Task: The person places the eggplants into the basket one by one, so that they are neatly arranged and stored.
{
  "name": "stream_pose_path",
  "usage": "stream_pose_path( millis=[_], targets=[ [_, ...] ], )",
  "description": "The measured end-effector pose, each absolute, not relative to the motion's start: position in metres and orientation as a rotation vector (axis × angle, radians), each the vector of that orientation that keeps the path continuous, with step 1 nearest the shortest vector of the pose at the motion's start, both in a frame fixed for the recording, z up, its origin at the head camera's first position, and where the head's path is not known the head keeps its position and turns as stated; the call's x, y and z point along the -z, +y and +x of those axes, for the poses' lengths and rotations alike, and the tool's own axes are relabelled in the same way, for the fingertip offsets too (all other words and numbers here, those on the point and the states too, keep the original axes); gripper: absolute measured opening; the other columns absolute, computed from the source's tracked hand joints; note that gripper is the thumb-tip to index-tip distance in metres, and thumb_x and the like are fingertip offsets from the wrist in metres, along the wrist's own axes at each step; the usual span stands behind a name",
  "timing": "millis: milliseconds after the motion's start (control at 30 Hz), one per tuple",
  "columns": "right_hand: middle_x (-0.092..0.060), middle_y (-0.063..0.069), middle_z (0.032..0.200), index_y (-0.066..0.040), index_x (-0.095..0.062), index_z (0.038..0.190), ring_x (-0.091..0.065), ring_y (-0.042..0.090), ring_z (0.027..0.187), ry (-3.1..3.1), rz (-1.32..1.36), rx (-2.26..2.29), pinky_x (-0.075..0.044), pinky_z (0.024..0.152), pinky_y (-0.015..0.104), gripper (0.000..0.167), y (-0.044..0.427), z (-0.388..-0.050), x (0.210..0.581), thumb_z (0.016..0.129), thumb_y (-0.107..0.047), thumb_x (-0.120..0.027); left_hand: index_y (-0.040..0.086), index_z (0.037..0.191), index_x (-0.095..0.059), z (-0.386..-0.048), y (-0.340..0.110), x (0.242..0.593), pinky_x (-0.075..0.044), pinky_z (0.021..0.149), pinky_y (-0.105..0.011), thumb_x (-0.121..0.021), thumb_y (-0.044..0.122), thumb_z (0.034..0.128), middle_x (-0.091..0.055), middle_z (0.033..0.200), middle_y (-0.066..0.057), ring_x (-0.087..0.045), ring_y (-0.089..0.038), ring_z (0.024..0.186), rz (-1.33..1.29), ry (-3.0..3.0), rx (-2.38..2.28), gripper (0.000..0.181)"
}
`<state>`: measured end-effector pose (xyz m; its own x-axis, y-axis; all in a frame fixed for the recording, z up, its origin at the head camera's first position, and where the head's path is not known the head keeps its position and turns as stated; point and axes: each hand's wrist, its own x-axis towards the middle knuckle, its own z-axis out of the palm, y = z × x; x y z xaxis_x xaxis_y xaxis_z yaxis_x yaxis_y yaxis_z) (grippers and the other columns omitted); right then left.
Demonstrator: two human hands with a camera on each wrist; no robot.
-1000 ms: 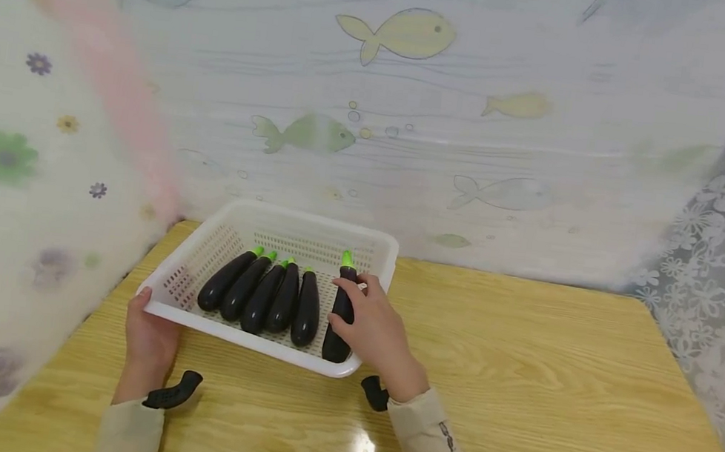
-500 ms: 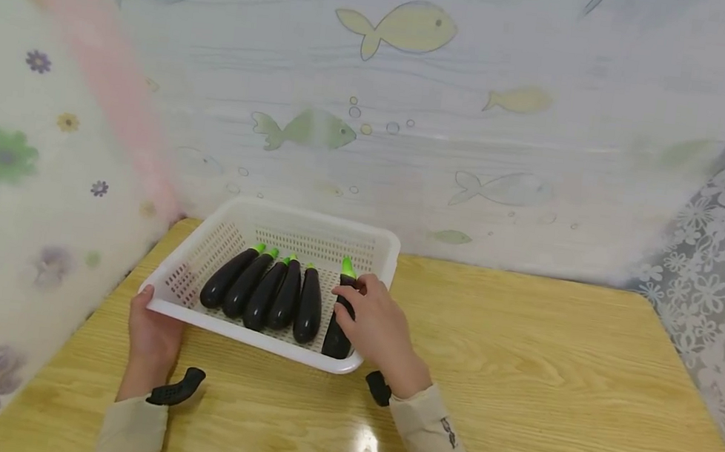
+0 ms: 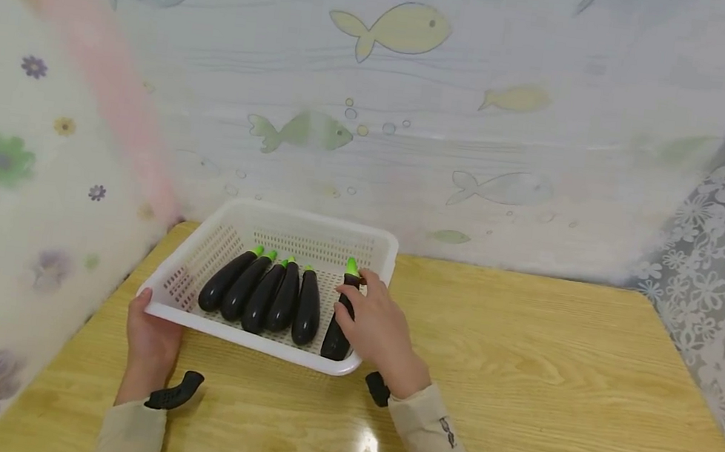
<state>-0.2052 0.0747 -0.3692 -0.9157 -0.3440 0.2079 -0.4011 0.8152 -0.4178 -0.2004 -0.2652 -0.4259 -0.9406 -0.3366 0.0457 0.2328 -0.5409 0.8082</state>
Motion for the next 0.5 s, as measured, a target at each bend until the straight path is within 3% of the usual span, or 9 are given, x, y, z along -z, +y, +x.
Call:
stream_pose_path(
  millis=[133, 367, 500],
  targets=[
    [-0.022, 0.009, 0.143, -0.019, -0.050, 0.127, -0.031, 0.025, 0.125, -2.860, 0.567, -0.727, -0.045, 0.073, 0.040, 0.041, 0.0737, -0.2058, 0.3695, 0.092, -0.038, -0.042, 0.018, 0.133, -0.032, -0.2022, -0.2671, 0.4264, -0.020, 0.101, -0.035, -0.040, 0.038, 0.0895, -0.033, 0.137, -0.003, -0.030, -0.017, 0.124, 0.137, -1.299, 2.493, 0.049],
    [-0.014, 0.009, 0.147, -0.015, -0.047, 0.130, -0.024, 0.026, 0.129, -2.869, 0.556, -0.758, -0.041, 0.085, 0.043, 0.044, 0.0738, -0.2052, 0.3690, 0.092, -0.037, -0.042, 0.019, 0.133, -0.031, -0.2012, -0.2663, 0.4245, -0.018, 0.102, -0.036, -0.039, 0.037, 0.0902, -0.031, 0.137, -0.002, -0.029, -0.017, 0.124, 0.167, -1.273, 2.529, 0.047],
    [-0.010, 0.008, 0.148, -0.014, -0.045, 0.131, -0.024, 0.027, 0.129, -2.877, 0.551, -0.765, -0.041, 0.084, 0.043, 0.046, 0.0742, -0.2056, 0.3698, 0.092, -0.037, -0.042, 0.019, 0.133, -0.030, -0.1995, -0.2656, 0.4245, -0.019, 0.102, -0.036, -0.037, 0.038, 0.0904, -0.031, 0.137, -0.002, -0.029, -0.017, 0.124, 0.176, -1.304, 2.516, 0.047]
  ],
)
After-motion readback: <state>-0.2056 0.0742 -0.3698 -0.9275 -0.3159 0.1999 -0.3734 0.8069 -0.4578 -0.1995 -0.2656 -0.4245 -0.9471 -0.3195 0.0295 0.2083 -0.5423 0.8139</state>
